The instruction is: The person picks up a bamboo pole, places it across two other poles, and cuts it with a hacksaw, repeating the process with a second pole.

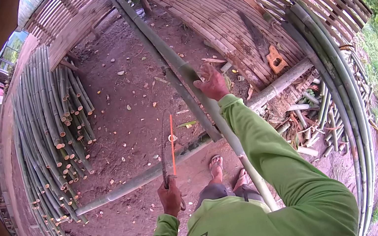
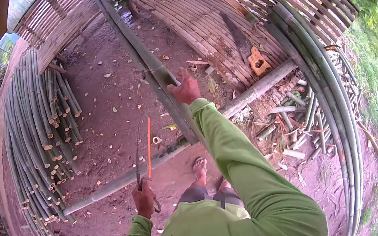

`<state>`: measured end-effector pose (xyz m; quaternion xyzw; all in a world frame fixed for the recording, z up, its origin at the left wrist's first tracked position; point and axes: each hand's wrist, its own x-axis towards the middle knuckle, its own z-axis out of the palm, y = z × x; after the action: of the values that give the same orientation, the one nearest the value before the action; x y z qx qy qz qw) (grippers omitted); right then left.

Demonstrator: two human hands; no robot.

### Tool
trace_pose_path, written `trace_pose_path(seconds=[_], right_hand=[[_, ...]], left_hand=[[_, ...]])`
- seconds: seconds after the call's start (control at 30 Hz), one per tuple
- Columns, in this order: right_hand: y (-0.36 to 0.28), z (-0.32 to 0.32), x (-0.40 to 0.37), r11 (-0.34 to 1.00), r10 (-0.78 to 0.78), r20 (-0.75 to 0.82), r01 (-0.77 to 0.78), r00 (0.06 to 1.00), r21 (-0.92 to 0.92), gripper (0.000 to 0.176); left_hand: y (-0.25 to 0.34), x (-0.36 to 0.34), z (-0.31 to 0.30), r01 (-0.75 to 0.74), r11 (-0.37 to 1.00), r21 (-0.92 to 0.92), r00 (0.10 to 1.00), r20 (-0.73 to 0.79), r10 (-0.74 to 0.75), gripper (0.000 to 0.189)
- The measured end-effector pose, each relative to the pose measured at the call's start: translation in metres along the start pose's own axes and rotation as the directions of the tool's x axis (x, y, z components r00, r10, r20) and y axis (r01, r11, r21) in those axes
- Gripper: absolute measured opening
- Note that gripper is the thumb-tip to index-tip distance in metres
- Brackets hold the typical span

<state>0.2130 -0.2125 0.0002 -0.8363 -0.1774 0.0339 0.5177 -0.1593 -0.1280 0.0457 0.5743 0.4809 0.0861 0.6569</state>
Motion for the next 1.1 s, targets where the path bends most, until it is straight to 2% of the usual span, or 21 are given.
trace_pose_path(seconds=[0.07, 0.13, 0.2, 0.23, 0.27, 0.3, 0.33, 0.37, 0.4, 0.43, 0.5, 0.53, 0.57, 0.63, 0.73, 0.83, 0.9, 0.93, 1.03, 1.07, 1.1], right_hand=[[0.005, -0.021, -0.016, 0.990, -0.116, -0.093, 0.107, 0.989, -0.094, 0.074], [0.055, -0.049, -0.091, 0.986, -0.137, -0.013, 0.135, 0.991, -0.096, 0.085], [0.081, -0.098, -0.198, 0.947, 0.144, 0.148, -0.093, 0.978, -0.309, 0.097], [0.097, -0.115, -0.258, 0.867, 0.374, 0.163, -0.281, 0.913, -0.412, 0.104], [0.120, -0.132, -0.316, 0.739, 0.624, 0.236, -0.466, 0.745, -0.486, 0.114], [0.147, -0.142, -0.379, 0.632, 0.721, 0.241, -0.474, 0.649, -0.613, 0.126], [0.159, -0.147, -0.424, 0.535, 0.820, 0.301, -0.465, 0.487, -0.705, 0.131], [0.173, -0.144, -0.454, 0.429, 0.899, 0.262, -0.586, 0.351, -0.687, 0.132], [0.245, -0.133, -0.508, 0.383, 0.924, 0.271, -0.685, 0.271, -0.620, 0.135], [0.223, -0.128, -0.491, 0.426, 0.901, 0.238, -0.642, 0.362, -0.637, 0.130], [0.243, -0.106, -0.485, 0.505, 0.863, 0.320, -0.639, 0.392, -0.580, 0.123], [0.248, -0.097, -0.476, 0.558, 0.830, 0.380, -0.593, 0.408, -0.580, 0.113], [0.236, -0.091, -0.463, 0.569, 0.821, 0.366, -0.581, 0.438, -0.582, 0.099], [0.252, -0.078, -0.449, 0.552, 0.832, 0.379, -0.531, 0.406, -0.642, 0.084], [0.251, -0.070, -0.434, 0.595, 0.791, 0.391, -0.442, 0.470, -0.672, 0.072], [0.167, -0.064, -0.363, 0.618, 0.757, 0.346, -0.436, 0.554, -0.655, 0.068], [0.118, -0.052, -0.337, 0.812, 0.510, 0.066, -0.455, 0.858, -0.366, 0.066], [0.117, -0.047, -0.338, 0.828, 0.516, 0.014, -0.495, 0.856, -0.263, 0.075], [0.128, -0.053, -0.387, 0.687, 0.644, -0.093, -0.627, 0.759, -0.367, 0.091], [0.143, -0.064, -0.407, 0.583, 0.767, 0.004, -0.694, 0.642, -0.422, 0.104], [0.169, -0.066, -0.436, 0.524, 0.800, 0.038, -0.667, 0.599, -0.529, 0.104]], left_hand=[[-0.010, 0.008, -0.011, 0.087, 0.984, -0.153, 0.996, 0.026, -0.084, 0.025], [-0.013, 0.009, -0.020, 0.105, 0.987, -0.123, 0.994, -0.001, -0.106, 0.025], [-0.020, 0.016, -0.029, 0.111, 0.988, -0.105, 0.994, -0.010, -0.112, 0.025], [-0.029, 0.021, -0.037, 0.109, 0.989, -0.098, 0.994, -0.008, -0.110, 0.025], [-0.035, 0.025, -0.043, 0.111, 0.990, -0.089, 0.994, -0.009, -0.112, 0.025], [-0.031, 0.027, -0.045, 0.114, 0.991, -0.065, 0.993, -0.021, -0.116, 0.025], [-0.024, 0.028, -0.045, 0.118, 0.992, -0.042, 0.992, -0.033, -0.119, 0.025], [-0.021, 0.032, -0.045, 0.122, 0.992, -0.021, 0.991, -0.045, -0.123, 0.025], [-0.026, 0.041, -0.050, 0.137, 0.990, -0.012, 0.989, -0.049, -0.138, 0.024], [-0.027, 0.046, -0.053, 0.127, 0.992, -0.018, 0.992, -0.024, -0.128, 0.025], [-0.011, 0.059, -0.056, 0.096, 0.995, -0.003, 0.995, 0.031, -0.096, 0.025], [0.001, 0.061, -0.052, 0.123, 0.992, -0.003, 0.992, -0.018, -0.123, 0.027], [0.003, 0.066, -0.054, 0.114, 0.993, 0.014, 0.993, -0.008, -0.114, 0.027], [0.008, 0.077, -0.059, 0.087, 0.996, 0.033, 0.996, 0.017, -0.088, 0.031], [0.012, 0.083, -0.061, 0.067, 0.996, 0.055, 0.998, -0.023, -0.066, 0.034], [0.009, 0.084, -0.063, 0.040, 0.999, -0.022, 0.999, -0.015, -0.041, 0.035], [0.004, 0.082, -0.066, 0.065, 0.998, -0.014, 0.998, -0.013, -0.065, 0.035], [0.005, 0.083, -0.065, 0.064, 0.998, -0.018, 0.998, -0.010, -0.064, 0.035], [0.016, 0.070, -0.054, 0.070, 0.994, -0.079, 0.997, -0.022, -0.072, 0.035], [0.022, 0.066, -0.053, 0.065, 0.996, -0.061, 0.998, -0.020, -0.066, 0.035], [0.026, 0.061, -0.052, 0.062, 0.997, -0.044, 0.998, -0.019, -0.062, 0.035]])
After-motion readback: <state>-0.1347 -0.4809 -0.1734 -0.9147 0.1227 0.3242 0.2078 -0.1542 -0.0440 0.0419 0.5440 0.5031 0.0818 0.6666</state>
